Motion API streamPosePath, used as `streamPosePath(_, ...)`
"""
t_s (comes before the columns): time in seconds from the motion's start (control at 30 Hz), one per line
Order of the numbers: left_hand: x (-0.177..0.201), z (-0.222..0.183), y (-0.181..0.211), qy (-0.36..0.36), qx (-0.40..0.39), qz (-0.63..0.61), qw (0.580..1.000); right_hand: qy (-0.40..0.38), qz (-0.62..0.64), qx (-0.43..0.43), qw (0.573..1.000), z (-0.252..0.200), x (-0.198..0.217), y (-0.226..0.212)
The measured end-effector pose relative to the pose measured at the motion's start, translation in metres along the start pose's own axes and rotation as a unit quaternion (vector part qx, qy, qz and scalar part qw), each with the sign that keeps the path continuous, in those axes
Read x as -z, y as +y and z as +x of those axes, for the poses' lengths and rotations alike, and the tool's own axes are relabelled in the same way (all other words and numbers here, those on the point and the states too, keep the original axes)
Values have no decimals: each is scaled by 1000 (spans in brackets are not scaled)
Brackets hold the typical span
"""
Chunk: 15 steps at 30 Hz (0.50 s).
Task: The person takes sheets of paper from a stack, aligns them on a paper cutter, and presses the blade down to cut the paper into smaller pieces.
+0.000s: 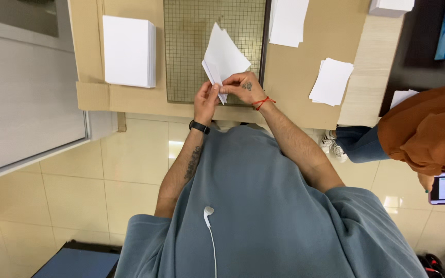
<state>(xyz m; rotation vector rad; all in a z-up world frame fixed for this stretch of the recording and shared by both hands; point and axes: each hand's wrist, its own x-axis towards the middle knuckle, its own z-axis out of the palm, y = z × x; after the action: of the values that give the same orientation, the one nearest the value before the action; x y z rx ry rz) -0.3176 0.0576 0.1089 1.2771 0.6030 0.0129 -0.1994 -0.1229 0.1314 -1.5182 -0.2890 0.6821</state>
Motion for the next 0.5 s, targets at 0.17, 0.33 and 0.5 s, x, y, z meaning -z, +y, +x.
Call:
streamPosePath(0.17, 6, 9, -1, 10, 30, 17, 999, 7, 25, -34, 999, 9, -7, 16)
streamPosePath(0.33, 21, 21, -2, -12, 45, 2, 999, 35, 49, -68, 996, 15, -19, 13)
streamPosePath(0.5, 46, 39, -12, -32, 50, -18, 998, 59, 52, -83, 993, 27, -38, 28)
